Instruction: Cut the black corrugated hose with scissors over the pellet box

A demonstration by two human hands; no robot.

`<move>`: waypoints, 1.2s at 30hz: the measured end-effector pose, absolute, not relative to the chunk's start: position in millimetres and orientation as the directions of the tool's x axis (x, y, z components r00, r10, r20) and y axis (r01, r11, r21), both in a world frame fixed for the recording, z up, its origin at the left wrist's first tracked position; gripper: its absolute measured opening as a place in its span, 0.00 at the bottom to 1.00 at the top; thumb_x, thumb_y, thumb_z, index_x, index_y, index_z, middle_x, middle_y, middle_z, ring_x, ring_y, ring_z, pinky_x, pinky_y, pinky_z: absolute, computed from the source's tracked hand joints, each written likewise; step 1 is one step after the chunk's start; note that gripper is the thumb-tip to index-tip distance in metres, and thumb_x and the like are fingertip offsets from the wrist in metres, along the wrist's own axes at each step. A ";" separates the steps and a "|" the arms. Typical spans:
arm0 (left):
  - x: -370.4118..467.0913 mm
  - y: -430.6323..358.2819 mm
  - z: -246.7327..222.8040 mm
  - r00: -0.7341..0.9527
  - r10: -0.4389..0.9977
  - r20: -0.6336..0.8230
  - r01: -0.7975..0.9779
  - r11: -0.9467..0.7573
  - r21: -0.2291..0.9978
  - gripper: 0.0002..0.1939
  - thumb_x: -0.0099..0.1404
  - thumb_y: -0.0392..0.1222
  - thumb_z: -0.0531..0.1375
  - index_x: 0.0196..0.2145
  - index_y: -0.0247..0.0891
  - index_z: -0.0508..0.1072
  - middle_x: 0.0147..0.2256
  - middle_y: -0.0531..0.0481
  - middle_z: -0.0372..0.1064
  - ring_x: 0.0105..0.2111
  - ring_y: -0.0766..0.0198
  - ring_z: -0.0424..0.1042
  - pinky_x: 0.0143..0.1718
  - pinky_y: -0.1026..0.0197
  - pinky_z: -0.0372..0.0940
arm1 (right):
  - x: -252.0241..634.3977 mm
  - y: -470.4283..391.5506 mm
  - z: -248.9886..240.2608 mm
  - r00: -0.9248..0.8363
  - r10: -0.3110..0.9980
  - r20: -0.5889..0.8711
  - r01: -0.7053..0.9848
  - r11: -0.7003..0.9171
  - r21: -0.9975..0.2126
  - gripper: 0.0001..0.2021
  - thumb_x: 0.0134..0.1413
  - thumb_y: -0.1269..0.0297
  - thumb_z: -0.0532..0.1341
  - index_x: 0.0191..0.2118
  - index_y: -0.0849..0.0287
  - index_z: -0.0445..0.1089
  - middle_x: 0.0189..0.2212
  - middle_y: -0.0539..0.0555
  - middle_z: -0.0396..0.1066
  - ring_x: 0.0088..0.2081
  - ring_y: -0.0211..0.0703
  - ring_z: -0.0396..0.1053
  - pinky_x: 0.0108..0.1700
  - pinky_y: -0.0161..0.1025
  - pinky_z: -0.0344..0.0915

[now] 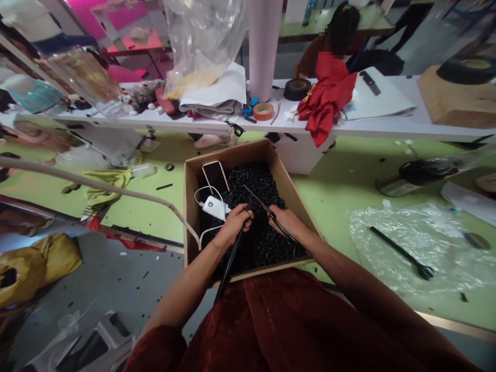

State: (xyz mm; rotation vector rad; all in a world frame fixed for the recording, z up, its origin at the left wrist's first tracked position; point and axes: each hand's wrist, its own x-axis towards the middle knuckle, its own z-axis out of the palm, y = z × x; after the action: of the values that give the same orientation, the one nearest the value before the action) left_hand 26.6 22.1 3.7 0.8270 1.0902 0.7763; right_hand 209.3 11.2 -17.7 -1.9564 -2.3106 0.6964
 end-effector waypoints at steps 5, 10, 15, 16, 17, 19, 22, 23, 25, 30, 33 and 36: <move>26.0 20.4 5.4 0.361 0.832 -0.422 -0.189 0.508 0.840 0.19 0.54 0.43 0.63 0.42 0.36 0.63 0.27 0.56 0.62 0.17 0.77 0.57 0.15 0.71 0.47 | 212.9 12.5 -14.8 -0.168 0.965 -0.202 0.882 0.055 -0.468 0.11 0.55 0.67 0.54 0.45 0.55 0.65 0.29 0.54 0.74 0.32 0.45 0.71 0.34 0.35 0.58; 24.1 18.1 5.2 0.416 0.807 -0.418 -0.170 0.521 0.836 0.29 0.56 0.49 0.63 0.53 0.40 0.59 0.27 0.56 0.63 0.16 0.77 0.56 0.14 0.71 0.47 | 212.0 12.6 -12.1 -0.202 0.961 -0.191 0.838 0.068 -0.542 0.13 0.56 0.68 0.52 0.48 0.56 0.62 0.36 0.56 0.74 0.37 0.46 0.71 0.37 0.35 0.59; 23.0 19.1 6.8 0.382 0.826 -0.414 -0.190 0.508 0.840 0.29 0.56 0.49 0.64 0.52 0.40 0.59 0.26 0.58 0.60 0.15 0.78 0.53 0.13 0.72 0.44 | 210.9 14.1 -15.6 -0.247 0.951 -0.185 0.824 0.106 -0.557 0.15 0.56 0.67 0.52 0.49 0.59 0.61 0.41 0.59 0.73 0.39 0.48 0.71 0.39 0.37 0.60; 23.1 19.3 7.4 0.377 0.829 -0.414 -0.194 0.507 0.840 0.28 0.56 0.49 0.64 0.51 0.39 0.60 0.26 0.58 0.60 0.15 0.78 0.52 0.13 0.73 0.44 | 210.9 14.3 -16.2 -0.245 0.952 -0.185 0.825 0.105 -0.555 0.15 0.56 0.67 0.52 0.49 0.59 0.61 0.41 0.60 0.73 0.40 0.48 0.71 0.39 0.37 0.60; 23.1 19.5 8.1 0.372 0.831 -0.414 -0.197 0.507 0.839 0.27 0.55 0.50 0.64 0.49 0.39 0.60 0.25 0.58 0.60 0.15 0.78 0.52 0.13 0.73 0.43 | 211.0 14.4 -16.5 -0.243 0.952 -0.185 0.827 0.104 -0.553 0.15 0.56 0.67 0.52 0.50 0.59 0.61 0.41 0.60 0.73 0.40 0.48 0.71 0.39 0.37 0.60; 22.9 19.8 9.7 0.369 0.830 -0.420 -0.200 0.511 0.836 0.24 0.56 0.52 0.63 0.45 0.38 0.62 0.25 0.57 0.60 0.15 0.78 0.52 0.12 0.73 0.43 | 211.0 14.5 -16.1 -0.236 0.953 -0.190 0.833 0.098 -0.545 0.15 0.56 0.66 0.52 0.50 0.59 0.61 0.41 0.60 0.73 0.40 0.48 0.71 0.39 0.37 0.60; 21.8 20.9 11.7 0.382 0.821 -0.425 -0.184 0.519 0.835 0.21 0.56 0.53 0.62 0.39 0.36 0.64 0.25 0.57 0.60 0.15 0.79 0.51 0.12 0.73 0.42 | 211.0 14.7 -14.4 -0.221 0.954 -0.203 0.847 0.084 -0.525 0.15 0.57 0.66 0.51 0.50 0.59 0.61 0.41 0.59 0.73 0.39 0.48 0.71 0.38 0.36 0.60; 21.2 21.4 12.5 0.392 0.812 -0.432 -0.168 0.525 0.834 0.21 0.55 0.53 0.63 0.39 0.35 0.65 0.24 0.57 0.59 0.14 0.79 0.51 0.12 0.73 0.42 | 211.0 14.7 -13.9 -0.215 0.955 -0.204 0.852 0.081 -0.517 0.15 0.57 0.66 0.51 0.50 0.59 0.61 0.41 0.59 0.73 0.39 0.48 0.71 0.38 0.36 0.60; 19.9 21.9 14.9 0.415 0.791 -0.450 -0.118 0.537 0.835 0.22 0.55 0.51 0.63 0.42 0.35 0.66 0.23 0.58 0.58 0.14 0.79 0.49 0.13 0.73 0.42 | 211.2 14.6 -13.0 -0.210 0.958 -0.194 0.859 0.086 -0.505 0.15 0.57 0.66 0.51 0.50 0.59 0.62 0.41 0.59 0.73 0.39 0.48 0.72 0.38 0.36 0.60; 15.4 9.7 38.7 0.563 0.699 -0.441 0.085 0.482 0.872 0.24 0.57 0.47 0.62 0.49 0.36 0.64 0.24 0.59 0.58 0.15 0.78 0.51 0.14 0.72 0.45 | 212.9 13.7 -9.6 -0.164 0.969 -0.184 0.869 0.054 -0.492 0.16 0.58 0.64 0.50 0.50 0.59 0.62 0.41 0.60 0.74 0.39 0.50 0.73 0.37 0.37 0.61; 9.5 -9.4 67.5 0.646 0.621 -0.443 0.251 0.376 0.892 0.23 0.59 0.47 0.60 0.51 0.38 0.64 0.24 0.59 0.58 0.17 0.77 0.53 0.16 0.71 0.49 | 213.6 13.0 -7.0 -0.143 0.974 -0.174 0.851 0.031 -0.525 0.16 0.58 0.64 0.50 0.52 0.58 0.62 0.41 0.58 0.74 0.40 0.48 0.73 0.38 0.36 0.62; -1.7 -29.8 96.0 0.701 0.585 -0.407 0.392 0.161 0.906 0.18 0.59 0.47 0.60 0.46 0.38 0.69 0.30 0.55 0.64 0.25 0.73 0.60 0.24 0.69 0.57 | 213.7 12.6 -6.5 -0.135 0.976 -0.170 0.843 0.023 -0.538 0.17 0.58 0.64 0.51 0.53 0.58 0.62 0.41 0.58 0.75 0.41 0.48 0.72 0.39 0.36 0.62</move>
State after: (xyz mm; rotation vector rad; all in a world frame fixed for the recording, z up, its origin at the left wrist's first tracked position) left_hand -1.7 -29.8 96.0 1.4554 0.8586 0.1655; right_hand 213.7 12.6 -6.5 -1.8814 -2.0529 0.7799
